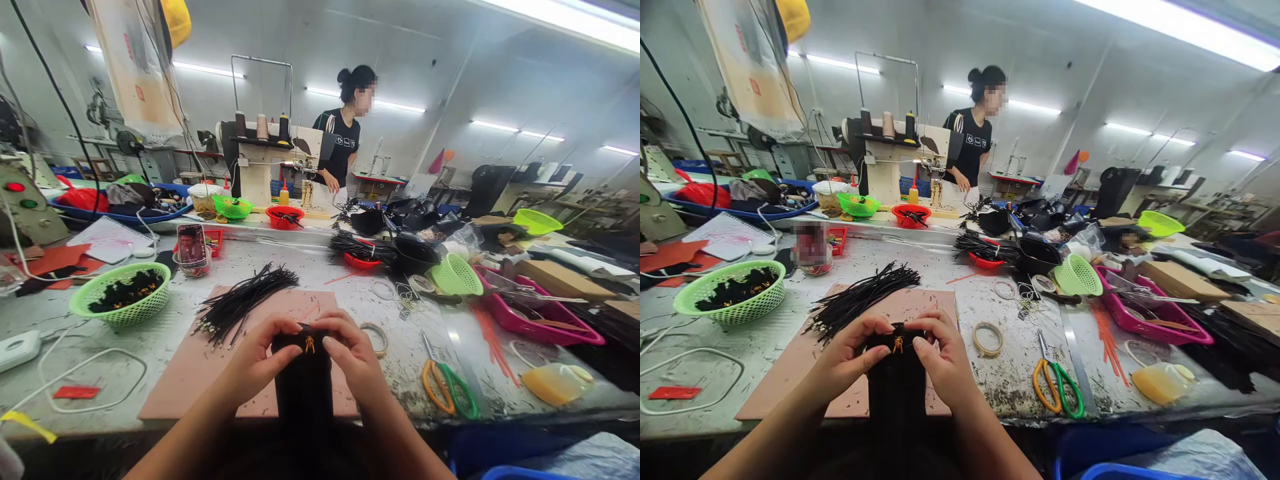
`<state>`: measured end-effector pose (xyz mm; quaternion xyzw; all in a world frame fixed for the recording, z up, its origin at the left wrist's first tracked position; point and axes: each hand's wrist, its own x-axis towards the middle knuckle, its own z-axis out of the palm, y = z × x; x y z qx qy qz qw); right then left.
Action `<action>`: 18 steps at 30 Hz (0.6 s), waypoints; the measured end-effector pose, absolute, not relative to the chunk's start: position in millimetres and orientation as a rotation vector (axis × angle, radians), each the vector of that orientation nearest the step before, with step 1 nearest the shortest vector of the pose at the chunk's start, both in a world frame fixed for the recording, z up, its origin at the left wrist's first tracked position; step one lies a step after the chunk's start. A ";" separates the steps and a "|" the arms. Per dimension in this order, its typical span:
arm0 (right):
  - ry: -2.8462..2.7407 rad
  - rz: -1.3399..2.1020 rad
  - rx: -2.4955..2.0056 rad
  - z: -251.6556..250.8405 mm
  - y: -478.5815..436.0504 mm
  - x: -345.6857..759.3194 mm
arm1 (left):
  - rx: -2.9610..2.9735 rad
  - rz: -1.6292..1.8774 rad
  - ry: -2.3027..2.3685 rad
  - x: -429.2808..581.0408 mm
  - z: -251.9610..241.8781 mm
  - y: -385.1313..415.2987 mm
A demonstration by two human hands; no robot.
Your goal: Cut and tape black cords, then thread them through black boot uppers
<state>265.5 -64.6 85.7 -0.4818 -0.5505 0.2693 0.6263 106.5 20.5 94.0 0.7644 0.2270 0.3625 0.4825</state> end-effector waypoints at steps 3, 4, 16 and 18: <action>-1.262 0.626 -1.099 86.1 -65.0 265.2 | 1.840 0.871 0.553 106.1 94.0 19.7; -1.263 0.627 -1.100 86.1 -65.1 265.1 | 1.837 0.872 0.554 106.0 93.9 19.5; -1.285 0.614 -1.109 84.3 -64.4 265.3 | 1.830 0.884 0.524 105.7 89.9 22.1; -1.286 0.610 -1.110 83.5 -64.1 265.3 | 1.833 0.893 0.521 105.6 89.2 22.3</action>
